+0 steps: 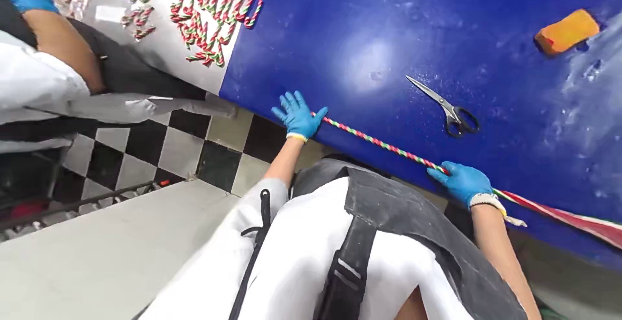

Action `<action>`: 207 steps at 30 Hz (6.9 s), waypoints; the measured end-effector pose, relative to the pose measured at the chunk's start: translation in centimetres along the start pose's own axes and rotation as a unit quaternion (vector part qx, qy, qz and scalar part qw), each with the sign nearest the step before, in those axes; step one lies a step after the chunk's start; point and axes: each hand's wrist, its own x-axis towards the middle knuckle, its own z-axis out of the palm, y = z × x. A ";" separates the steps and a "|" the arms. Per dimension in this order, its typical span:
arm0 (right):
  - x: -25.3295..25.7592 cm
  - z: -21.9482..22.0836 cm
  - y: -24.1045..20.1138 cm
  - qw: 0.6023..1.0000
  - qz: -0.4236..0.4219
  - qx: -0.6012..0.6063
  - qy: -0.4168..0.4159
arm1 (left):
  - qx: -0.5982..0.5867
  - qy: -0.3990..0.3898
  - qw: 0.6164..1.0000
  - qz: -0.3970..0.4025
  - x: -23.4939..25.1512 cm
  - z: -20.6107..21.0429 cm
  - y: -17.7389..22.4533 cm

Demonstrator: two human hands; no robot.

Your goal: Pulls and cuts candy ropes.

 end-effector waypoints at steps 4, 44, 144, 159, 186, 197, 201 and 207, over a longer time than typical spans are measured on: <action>0.4 0.1 -1.7 1.000 -0.009 -0.018 -0.009 | -0.035 0.075 0.996 -0.020 2.5 1.3 -2.9; 7.3 -9.8 -4.0 0.984 0.163 0.056 0.049 | -0.111 0.106 0.988 0.024 18.1 -1.1 -2.4; -6.1 1.0 -0.5 0.986 0.126 0.106 0.003 | -0.100 -0.022 0.909 0.404 -4.3 -0.2 7.4; 6.6 4.6 -9.9 0.905 -0.127 0.004 0.406 | -0.102 -0.047 0.916 0.385 6.3 -2.7 -1.5; 8.3 -1.9 -31.6 0.965 0.040 0.059 0.252 | -0.121 -0.007 0.955 0.272 9.3 -1.7 -4.9; 10.4 -3.6 -38.1 0.892 0.058 0.406 0.191 | -0.124 -0.039 0.953 0.275 8.6 -2.5 -1.7; 10.1 -0.7 -35.4 0.702 -0.048 0.674 0.225 | -0.113 -0.032 0.966 0.231 5.2 -1.6 0.9; 7.5 1.5 -30.6 0.582 -0.075 0.782 0.208 | -0.110 0.065 0.971 0.200 5.1 1.9 2.9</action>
